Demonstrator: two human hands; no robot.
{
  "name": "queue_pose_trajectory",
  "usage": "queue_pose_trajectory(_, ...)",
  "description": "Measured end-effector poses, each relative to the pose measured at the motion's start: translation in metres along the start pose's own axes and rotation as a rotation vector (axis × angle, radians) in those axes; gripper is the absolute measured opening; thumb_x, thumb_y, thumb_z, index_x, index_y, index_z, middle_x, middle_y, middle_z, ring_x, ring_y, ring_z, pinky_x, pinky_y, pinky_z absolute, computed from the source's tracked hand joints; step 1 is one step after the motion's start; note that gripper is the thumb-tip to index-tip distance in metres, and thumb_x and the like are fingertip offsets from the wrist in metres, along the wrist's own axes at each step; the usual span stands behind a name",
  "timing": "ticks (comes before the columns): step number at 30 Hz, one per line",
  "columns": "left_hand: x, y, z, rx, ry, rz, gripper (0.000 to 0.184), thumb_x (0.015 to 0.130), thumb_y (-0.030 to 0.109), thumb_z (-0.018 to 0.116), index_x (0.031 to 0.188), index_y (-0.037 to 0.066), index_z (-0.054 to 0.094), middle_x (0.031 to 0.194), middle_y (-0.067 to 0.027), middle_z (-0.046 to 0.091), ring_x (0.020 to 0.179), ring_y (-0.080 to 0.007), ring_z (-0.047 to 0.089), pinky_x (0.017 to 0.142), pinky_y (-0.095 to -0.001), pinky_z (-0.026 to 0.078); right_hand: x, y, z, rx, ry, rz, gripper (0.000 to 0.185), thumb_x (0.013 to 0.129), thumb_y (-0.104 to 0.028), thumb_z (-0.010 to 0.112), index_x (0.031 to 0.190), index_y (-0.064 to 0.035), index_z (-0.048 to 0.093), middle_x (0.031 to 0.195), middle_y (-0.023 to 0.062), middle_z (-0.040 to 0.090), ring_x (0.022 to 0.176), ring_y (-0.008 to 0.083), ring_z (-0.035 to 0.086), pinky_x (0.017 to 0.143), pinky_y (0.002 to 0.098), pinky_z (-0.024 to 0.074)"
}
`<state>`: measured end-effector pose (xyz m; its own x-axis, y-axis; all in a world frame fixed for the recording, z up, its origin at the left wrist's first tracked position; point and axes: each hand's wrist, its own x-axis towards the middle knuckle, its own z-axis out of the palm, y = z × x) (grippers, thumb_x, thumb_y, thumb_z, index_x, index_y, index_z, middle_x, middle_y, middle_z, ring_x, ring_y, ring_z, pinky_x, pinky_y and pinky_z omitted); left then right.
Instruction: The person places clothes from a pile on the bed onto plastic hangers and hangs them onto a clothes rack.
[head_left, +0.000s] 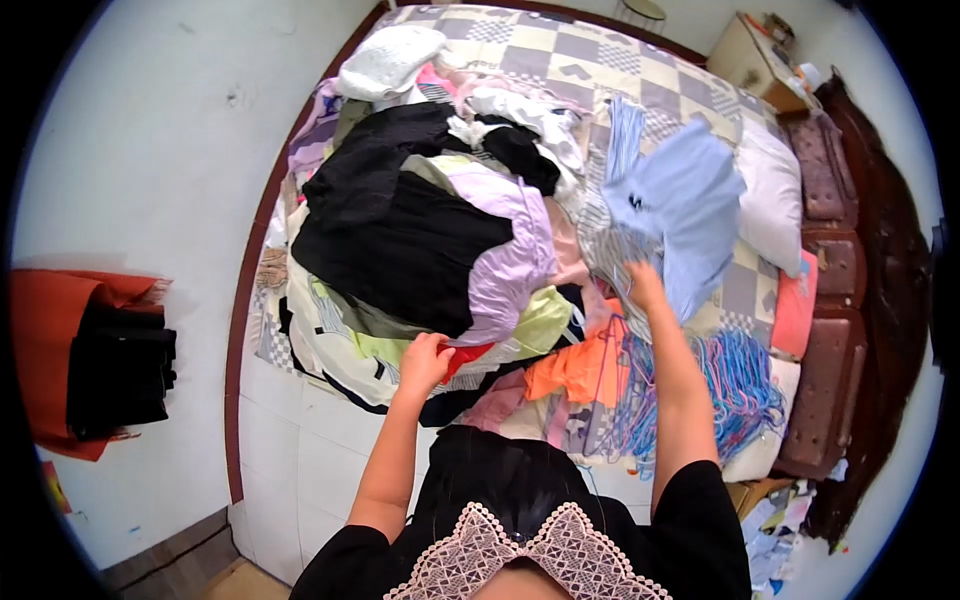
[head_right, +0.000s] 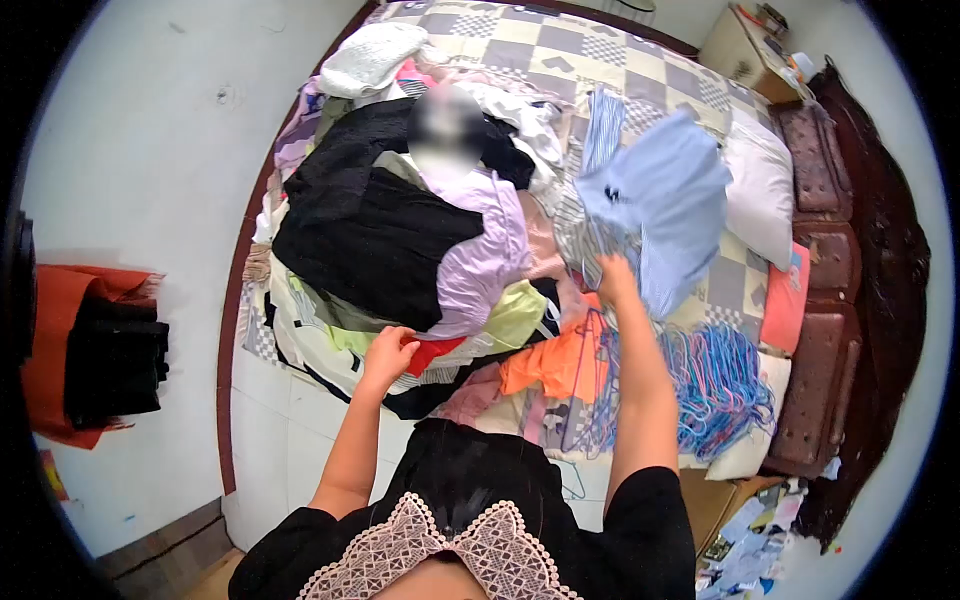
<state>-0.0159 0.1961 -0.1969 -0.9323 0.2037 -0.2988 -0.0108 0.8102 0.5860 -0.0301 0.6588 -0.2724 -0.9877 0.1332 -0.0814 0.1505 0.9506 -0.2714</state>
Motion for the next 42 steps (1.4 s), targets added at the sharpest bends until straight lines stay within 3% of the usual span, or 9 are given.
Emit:
queue_pose_trajectory(11,0.122,-0.029,-0.067,0.168,0.701,0.270,0.039,0.070,0.007,0.068,0.107,0.006,0.056,0.111,-0.0127,0.054,0.103,-0.0336,0.050,0.088,-0.0392,0.041,-0.103,-0.087,0.127,0.408,-0.273,0.122,0.039,0.071,-0.016,0.066,0.106,-0.0022,0.060,0.102,0.0205,0.060,0.098,0.0343,0.057,0.085,0.0402,0.0456)
queue_pose_trajectory(16,0.197,-0.070,-0.104,0.368,0.785,-0.129,0.071,0.066,0.021,0.077,0.127,0.012,0.042,0.136,-0.0224,0.031,0.116,-0.0400,0.039,0.094,-0.0481,0.037,-0.167,-0.118,0.121,0.564,-0.397,0.215,0.031,0.078,-0.016,0.061,0.106,0.0001,0.062,0.095,0.0188,0.065,0.088,0.0311,0.063,0.078,0.0374,0.0490)
queue_pose_trajectory(22,0.220,-0.036,-0.127,0.166,0.803,0.244,0.017,0.074,0.005,0.056,0.090,0.008,0.058,0.076,-0.0169,0.060,0.075,-0.0382,0.058,0.068,-0.0445,0.046,-0.202,-0.133,0.112,0.570,-0.413,0.244,0.030,0.081,-0.015,0.060,0.106,0.0022,0.062,0.092,0.0166,0.066,0.083,0.0230,0.065,0.074,0.0334,0.0501)
queue_pose_trajectory(25,0.151,0.054,-0.112,-0.235,0.442,0.547,0.021,0.072,0.000,0.054,0.092,0.002,0.056,0.079,-0.0202,0.060,0.076,-0.0372,0.060,0.065,-0.0428,0.047,-0.193,-0.148,0.109,0.682,-0.412,0.360,0.030,0.083,-0.016,0.060,0.106,0.0029,0.062,0.089,0.0127,0.066,0.081,0.0158,0.063,0.072,0.0309,0.0506)
queue_pose_trajectory(29,0.018,0.116,-0.014,-0.656,-0.431,0.796,0.027,0.069,0.001,0.052,0.095,0.000,0.058,0.086,-0.0155,0.061,0.080,-0.0284,0.060,0.073,-0.0376,0.047,-0.148,-0.185,0.079,1.643,-0.355,0.820,0.032,0.088,-0.023,0.056,0.110,0.0004,0.059,0.097,0.0112,0.066,0.083,0.0189,0.065,0.075,0.0313,0.0525)
queue_pose_trajectory(33,-0.076,0.141,0.038,-0.770,-1.335,0.813,0.027,0.080,0.008,0.056,0.105,-0.001,0.053,0.093,-0.0106,0.059,0.090,-0.0147,0.054,0.080,-0.0294,0.043,-0.096,-0.205,0.017,2.084,-0.325,0.755,0.032,0.087,-0.021,0.055,0.110,0.0011,0.058,0.098,0.0119,0.066,0.084,0.0200,0.065,0.076,0.0316,0.0526)
queue_pose_trajectory(38,-0.077,0.112,0.025,-0.984,-1.367,0.507,0.037,0.086,0.022,0.062,0.114,0.000,0.052,0.107,-0.0094,0.058,0.099,-0.0166,0.054,0.087,-0.0298,0.042,-0.066,-0.225,-0.058,2.153,-0.416,0.589,0.032,0.085,-0.018,0.054,0.111,0.0020,0.057,0.099,0.0126,0.065,0.085,0.0213,0.064,0.076,0.0320,0.0528)
queue_pose_trajectory(40,-0.054,0.073,0.044,-0.842,-0.963,0.371,0.027,0.084,0.018,0.059,0.104,0.000,0.059,0.098,-0.0087,0.062,0.094,-0.0186,0.058,0.083,-0.0286,0.044,-0.068,-0.229,-0.077,2.104,-0.435,0.566,0.032,0.085,-0.017,0.054,0.111,0.0023,0.057,0.100,0.0130,0.065,0.086,0.0219,0.064,0.077,0.0322,0.0528)
queue_pose_trajectory(42,-0.044,0.051,0.039,-1.015,-0.649,-0.432,0.039,0.092,0.032,0.042,0.117,0.005,0.054,0.114,-0.0096,0.057,0.103,-0.0228,0.055,0.086,-0.0358,0.043,-0.093,-0.240,-0.102,2.170,-0.411,0.499,0.033,0.083,-0.017,0.055,0.109,0.0024,0.058,0.100,0.0128,0.065,0.085,0.0224,0.064,0.077,0.0331,0.0527)
